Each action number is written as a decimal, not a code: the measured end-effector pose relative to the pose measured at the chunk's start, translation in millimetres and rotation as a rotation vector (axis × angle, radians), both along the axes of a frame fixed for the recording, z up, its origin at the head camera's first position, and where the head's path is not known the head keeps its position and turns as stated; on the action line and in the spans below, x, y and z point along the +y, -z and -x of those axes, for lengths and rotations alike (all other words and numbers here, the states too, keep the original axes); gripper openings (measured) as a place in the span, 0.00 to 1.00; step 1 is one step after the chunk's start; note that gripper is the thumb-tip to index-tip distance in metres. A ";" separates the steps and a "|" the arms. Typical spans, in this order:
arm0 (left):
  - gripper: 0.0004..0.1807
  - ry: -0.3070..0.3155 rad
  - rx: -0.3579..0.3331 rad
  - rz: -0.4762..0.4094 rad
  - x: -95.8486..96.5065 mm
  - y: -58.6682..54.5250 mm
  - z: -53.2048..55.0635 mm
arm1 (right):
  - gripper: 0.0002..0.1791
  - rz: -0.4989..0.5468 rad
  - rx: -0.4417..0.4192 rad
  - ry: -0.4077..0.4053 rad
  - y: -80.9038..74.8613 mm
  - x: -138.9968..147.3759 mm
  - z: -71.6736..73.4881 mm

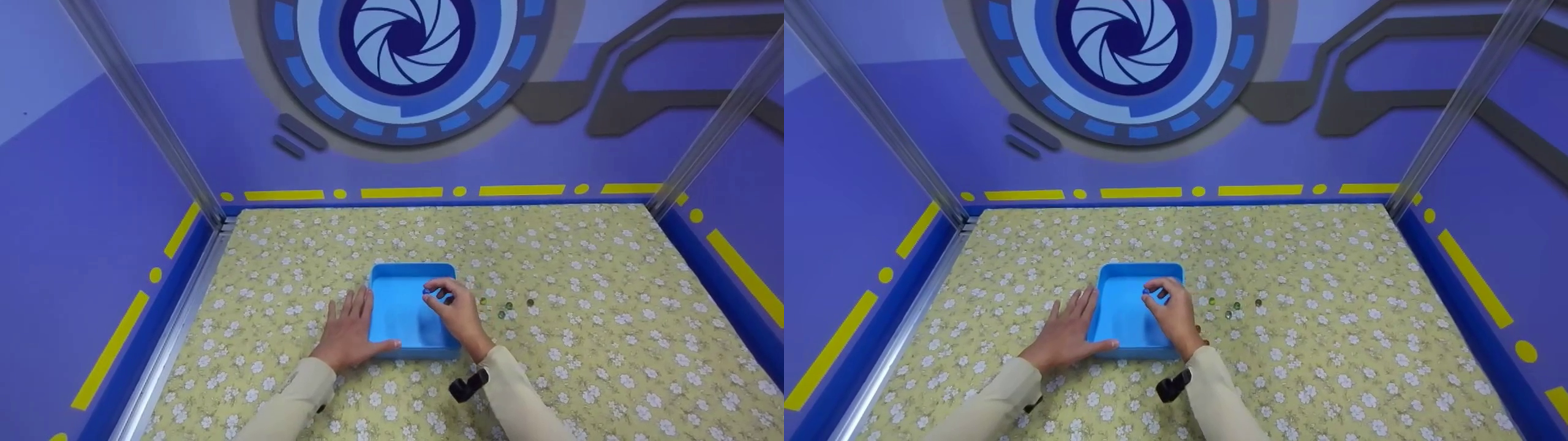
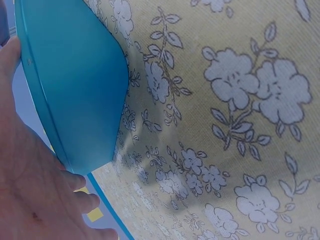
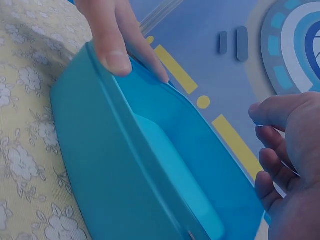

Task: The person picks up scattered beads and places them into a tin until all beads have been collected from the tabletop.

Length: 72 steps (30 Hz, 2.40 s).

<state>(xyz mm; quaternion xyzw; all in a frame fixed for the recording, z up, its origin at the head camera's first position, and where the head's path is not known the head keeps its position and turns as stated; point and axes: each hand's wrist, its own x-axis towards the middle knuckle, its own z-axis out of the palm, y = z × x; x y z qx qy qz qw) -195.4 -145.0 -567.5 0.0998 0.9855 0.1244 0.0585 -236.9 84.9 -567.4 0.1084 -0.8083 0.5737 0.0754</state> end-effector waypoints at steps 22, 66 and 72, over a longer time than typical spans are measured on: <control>0.65 0.009 0.050 -0.011 -3.6 1.0 -2.7 | 0.08 0.002 -0.051 -0.031 -22.7 -20.2 -16.3; 0.65 -0.018 0.010 0.008 -2.8 -2.3 -2.5 | 0.10 0.026 -0.081 -0.058 11.3 -25.7 0.9; 0.65 -0.016 0.015 0.012 -2.9 -1.1 -2.0 | 0.08 -0.004 -0.091 -0.053 11.4 -25.2 1.1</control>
